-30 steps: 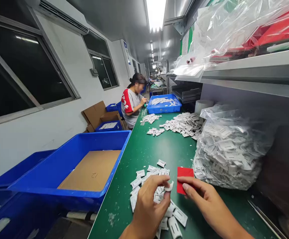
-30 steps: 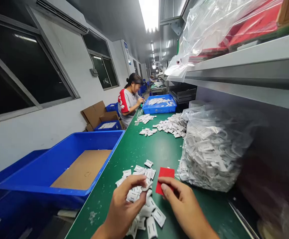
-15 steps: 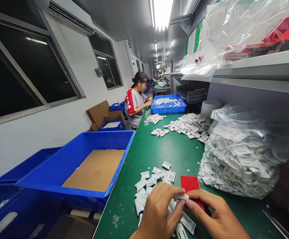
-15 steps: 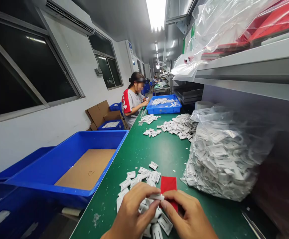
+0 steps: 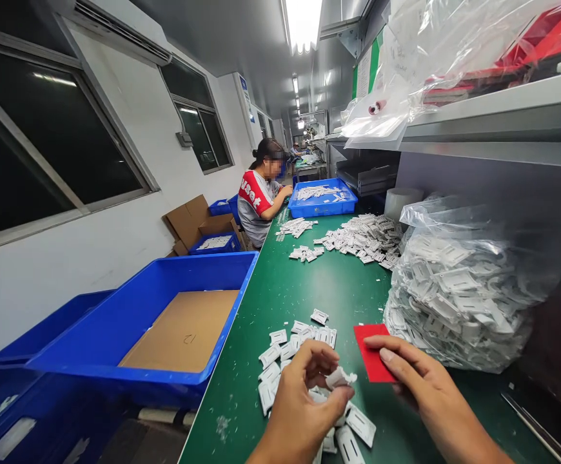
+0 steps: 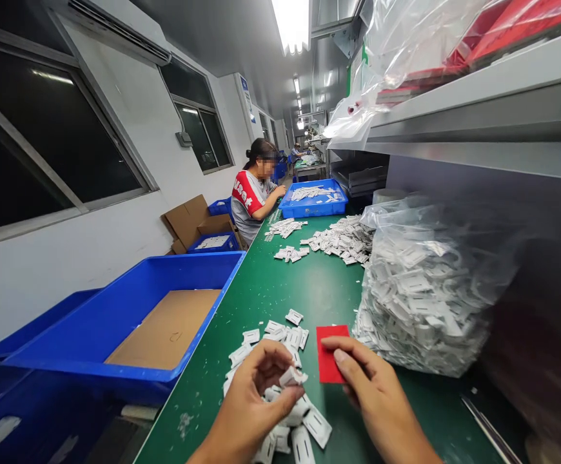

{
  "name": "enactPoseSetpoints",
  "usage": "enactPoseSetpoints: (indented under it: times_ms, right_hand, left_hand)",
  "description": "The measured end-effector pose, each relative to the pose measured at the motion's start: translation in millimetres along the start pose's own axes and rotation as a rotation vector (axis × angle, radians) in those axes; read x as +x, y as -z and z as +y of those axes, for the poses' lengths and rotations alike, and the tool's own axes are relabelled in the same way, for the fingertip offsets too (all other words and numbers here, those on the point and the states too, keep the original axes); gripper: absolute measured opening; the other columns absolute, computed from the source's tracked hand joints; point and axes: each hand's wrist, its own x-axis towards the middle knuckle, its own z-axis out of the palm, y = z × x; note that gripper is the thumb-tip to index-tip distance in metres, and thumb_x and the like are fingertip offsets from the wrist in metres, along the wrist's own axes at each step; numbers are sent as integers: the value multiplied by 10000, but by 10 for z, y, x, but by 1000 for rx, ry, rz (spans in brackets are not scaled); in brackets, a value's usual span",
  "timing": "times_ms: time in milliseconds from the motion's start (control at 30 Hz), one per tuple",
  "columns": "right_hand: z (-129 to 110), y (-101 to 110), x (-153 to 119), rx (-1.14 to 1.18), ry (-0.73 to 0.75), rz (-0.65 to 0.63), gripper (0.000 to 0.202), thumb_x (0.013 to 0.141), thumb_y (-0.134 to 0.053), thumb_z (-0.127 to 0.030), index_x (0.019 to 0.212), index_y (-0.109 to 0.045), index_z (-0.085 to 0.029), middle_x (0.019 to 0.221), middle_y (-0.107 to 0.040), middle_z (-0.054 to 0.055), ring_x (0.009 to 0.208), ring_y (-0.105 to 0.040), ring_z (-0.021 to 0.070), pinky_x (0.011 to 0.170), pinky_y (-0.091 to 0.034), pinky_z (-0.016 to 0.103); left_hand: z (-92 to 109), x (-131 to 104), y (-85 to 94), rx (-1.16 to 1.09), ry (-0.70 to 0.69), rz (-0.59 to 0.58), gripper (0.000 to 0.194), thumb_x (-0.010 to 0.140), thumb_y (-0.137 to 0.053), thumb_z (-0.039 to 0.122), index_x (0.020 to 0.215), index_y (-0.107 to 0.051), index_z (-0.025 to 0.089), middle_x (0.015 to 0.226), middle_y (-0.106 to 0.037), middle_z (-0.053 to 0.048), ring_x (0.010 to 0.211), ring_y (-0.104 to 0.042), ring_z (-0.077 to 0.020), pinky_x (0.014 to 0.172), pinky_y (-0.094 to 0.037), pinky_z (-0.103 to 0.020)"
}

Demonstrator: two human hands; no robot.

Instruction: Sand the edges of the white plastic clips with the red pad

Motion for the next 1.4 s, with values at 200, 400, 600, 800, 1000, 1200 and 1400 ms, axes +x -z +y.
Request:
enactPoseSetpoints:
  times_ms: [200, 400, 600, 800, 1000, 1200, 1400]
  right_hand:
    - [-104, 4, -26, 362, -171, -197, 388, 833, -719, -453, 1150, -695, -230, 743, -641, -1, 362, -365, -10, 412, -206, 158]
    - [-107, -23, -40, 535, -219, -211, 268, 870, -687, -378, 1046, -727, -179, 572, -418, -77, 405, -267, -8, 437, -198, 149]
    - [-180, -28, -62, 516, -177, -309, 273, 881, -663, -407, 997, -747, -174, 653, -588, -9, 401, -371, 5, 426, -228, 159]
    - [-178, -39, -131, 447, -185, -300, 300, 782, -783, -382, 1020, -757, -201, 701, -603, 1, 542, -444, 58, 437, -278, 141]
    - [-55, -52, -180, 274, -135, -358, 354, 742, -811, -462, 1030, -774, -259, 722, -656, 4, 583, -516, 83, 519, -407, 173]
    - [-103, -78, -156, 143, -41, -355, 302, 748, -790, -448, 979, -804, -253, 778, -712, 35, 685, -605, 150, 688, -518, 284]
    - [-64, -39, 80, -46, -36, -17, 401, 802, -715, -469, 1094, -766, -199, 745, -676, 22, 685, -566, 145, 607, -466, 238]
  left_hand:
    - [16, 32, 31, -411, 193, -11, 331, 723, -812, 254, 968, -607, 169, 836, -643, -22, 721, -582, -118, 628, -448, -216]
    - [38, 43, 40, -680, 362, 18, 348, 746, -811, 210, 1019, -599, 173, 792, -648, -11, 681, -587, -97, 612, -472, -211]
    - [38, 15, 21, -745, 408, -14, 264, 811, -759, 176, 1038, -626, 156, 786, -638, 3, 689, -591, -79, 647, -496, -202]
    - [29, -29, 1, -719, 418, -98, 266, 796, -778, 204, 1011, -631, 150, 807, -669, -17, 654, -600, -74, 648, -487, -203]
    - [7, -43, -48, -743, 399, -168, 300, 732, -839, 232, 929, -638, 129, 793, -701, -37, 636, -622, -76, 666, -474, -207]
    - [-28, -50, -19, -704, 390, -149, 277, 698, -867, 247, 819, -641, 140, 736, -740, -45, 640, -664, -102, 661, -479, -211]
    - [-66, -79, 15, -675, 372, -265, 331, 629, -908, 284, 779, -656, 130, 684, -731, -42, 584, -654, -108, 588, -485, -207]
